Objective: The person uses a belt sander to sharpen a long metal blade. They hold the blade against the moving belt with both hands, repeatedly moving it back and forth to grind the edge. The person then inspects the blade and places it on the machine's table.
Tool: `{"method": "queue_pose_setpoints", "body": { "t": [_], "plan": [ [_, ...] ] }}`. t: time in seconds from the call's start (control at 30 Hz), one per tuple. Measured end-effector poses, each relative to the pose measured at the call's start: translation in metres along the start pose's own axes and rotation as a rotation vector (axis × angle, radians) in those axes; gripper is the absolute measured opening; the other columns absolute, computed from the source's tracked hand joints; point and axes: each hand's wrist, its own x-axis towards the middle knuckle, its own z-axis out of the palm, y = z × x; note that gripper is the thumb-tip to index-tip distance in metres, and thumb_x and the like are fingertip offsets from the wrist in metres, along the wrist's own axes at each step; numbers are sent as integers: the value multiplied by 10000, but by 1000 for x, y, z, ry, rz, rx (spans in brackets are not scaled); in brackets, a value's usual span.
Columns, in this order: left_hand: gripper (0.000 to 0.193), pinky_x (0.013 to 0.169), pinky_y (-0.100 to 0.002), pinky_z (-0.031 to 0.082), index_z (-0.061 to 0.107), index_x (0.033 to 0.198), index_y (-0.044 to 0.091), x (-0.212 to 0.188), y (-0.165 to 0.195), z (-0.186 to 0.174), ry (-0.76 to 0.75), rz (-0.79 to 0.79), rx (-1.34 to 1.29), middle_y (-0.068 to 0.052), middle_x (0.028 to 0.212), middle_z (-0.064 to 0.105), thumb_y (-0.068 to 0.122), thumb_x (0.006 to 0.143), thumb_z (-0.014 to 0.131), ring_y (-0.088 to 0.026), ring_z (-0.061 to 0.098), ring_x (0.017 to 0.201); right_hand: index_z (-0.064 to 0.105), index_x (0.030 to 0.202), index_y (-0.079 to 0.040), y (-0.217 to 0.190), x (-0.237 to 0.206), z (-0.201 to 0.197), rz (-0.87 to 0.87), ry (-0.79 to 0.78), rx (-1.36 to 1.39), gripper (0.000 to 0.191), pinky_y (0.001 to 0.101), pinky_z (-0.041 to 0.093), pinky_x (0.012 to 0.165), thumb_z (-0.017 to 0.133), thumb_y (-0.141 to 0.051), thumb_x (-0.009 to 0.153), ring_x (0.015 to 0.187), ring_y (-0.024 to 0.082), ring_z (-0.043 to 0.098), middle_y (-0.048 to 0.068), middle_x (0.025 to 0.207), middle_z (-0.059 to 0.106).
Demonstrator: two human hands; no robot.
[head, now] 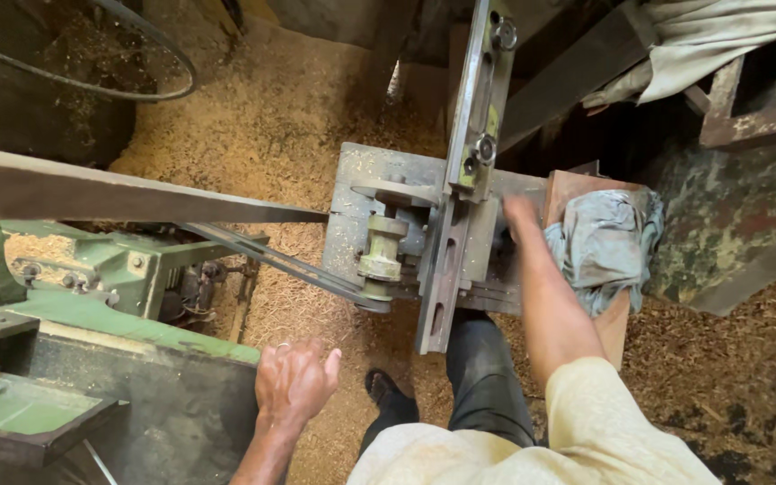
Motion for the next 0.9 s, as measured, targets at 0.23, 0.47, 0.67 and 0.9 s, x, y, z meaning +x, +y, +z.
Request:
{"method": "queue_pose_setpoints", "body": {
  "t": [0.23, 0.47, 0.67, 0.9],
  "plan": [
    [367, 799, -486, 489, 763, 877, 86, -3, 0, 3, 16, 12, -6, -141, 802, 756, 440, 866, 664, -311, 722, 804, 600, 892, -218, 62, -19, 12, 537, -277, 492, 277, 421, 473, 563, 549, -471, 991, 724, 208, 587, 27, 820, 611],
    [375, 792, -481, 497, 756, 893, 81, 0, -2, 10, -46, 7, -6, -131, 831, 757, 442, 891, 652, -291, 725, 768, 630, 913, -143, 86, -22, 22, 201, -90, 625, 292, 365, 414, 427, 586, -408, 1026, 607, 234, 554, 72, 796, 625],
    [407, 810, -480, 503, 760, 875, 94, -5, 0, 10, 28, -35, -28, -149, 810, 754, 489, 859, 667, -325, 731, 771, 684, 973, -27, 51, -16, 11, -310, 349, -16, 393, 420, 510, 776, 661, -417, 1020, 839, 270, 658, 143, 907, 694],
    [497, 859, -463, 512, 783, 805, 133, 0, 2, 12, -22, -168, -21, -157, 813, 759, 589, 880, 599, -326, 742, 827, 694, 978, -26, -101, -2, 9, -563, 360, -19, 453, 449, 526, 832, 601, -469, 1002, 915, 334, 665, 187, 953, 715]
  ]
}}
